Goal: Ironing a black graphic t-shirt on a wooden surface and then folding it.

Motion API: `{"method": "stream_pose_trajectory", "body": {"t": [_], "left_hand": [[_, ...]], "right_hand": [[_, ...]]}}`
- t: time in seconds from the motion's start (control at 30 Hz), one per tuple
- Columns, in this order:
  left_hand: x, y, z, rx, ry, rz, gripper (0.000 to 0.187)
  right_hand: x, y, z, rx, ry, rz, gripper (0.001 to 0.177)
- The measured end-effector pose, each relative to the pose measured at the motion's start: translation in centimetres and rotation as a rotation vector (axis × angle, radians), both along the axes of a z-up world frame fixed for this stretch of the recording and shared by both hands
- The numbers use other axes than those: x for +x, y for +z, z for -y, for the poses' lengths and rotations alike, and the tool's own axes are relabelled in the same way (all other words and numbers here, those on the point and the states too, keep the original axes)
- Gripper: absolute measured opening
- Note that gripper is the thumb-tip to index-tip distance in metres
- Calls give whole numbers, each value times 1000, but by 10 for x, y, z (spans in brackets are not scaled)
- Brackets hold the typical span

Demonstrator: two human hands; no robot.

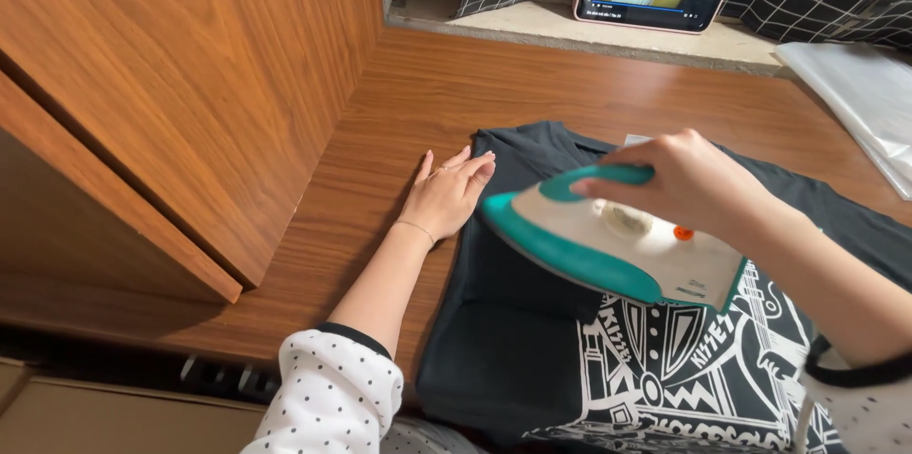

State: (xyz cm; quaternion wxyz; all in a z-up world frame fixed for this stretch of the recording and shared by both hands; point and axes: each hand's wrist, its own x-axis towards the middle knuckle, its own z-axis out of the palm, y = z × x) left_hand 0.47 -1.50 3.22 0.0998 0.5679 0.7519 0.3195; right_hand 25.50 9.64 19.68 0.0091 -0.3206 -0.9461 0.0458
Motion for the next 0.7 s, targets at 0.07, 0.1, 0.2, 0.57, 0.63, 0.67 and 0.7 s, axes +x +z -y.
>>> {"method": "stream_pose_trajectory", "body": {"t": [0.07,0.1,0.2,0.57,0.63,0.67,0.7], "left_hand": [[1,1,1,5,-3,3,80],[0,0,0,10,1,-4,79],[1,1,0,14,7,-7,79],[-4,-26,-10,-56,-22,-213,57],[-9,-36,-14,-67,4,-255,54],[-10,-37,-15,-63,2,-255,54],[-11,-38,-15,-68,4,-246,54]], "right_hand": [[-1,-3,-5,95,36,-104,51],[-1,2,-2,41,18,-47,48],[8,4,-17,-38,109,46,44],[-15,-2,-13,126,-205,-29,55],[-14,-9,-21,197,-115,-115,54],[-11,-8,-24,201,-118,-115,54],[-8,-7,-26,143,-36,-122,51]]}}
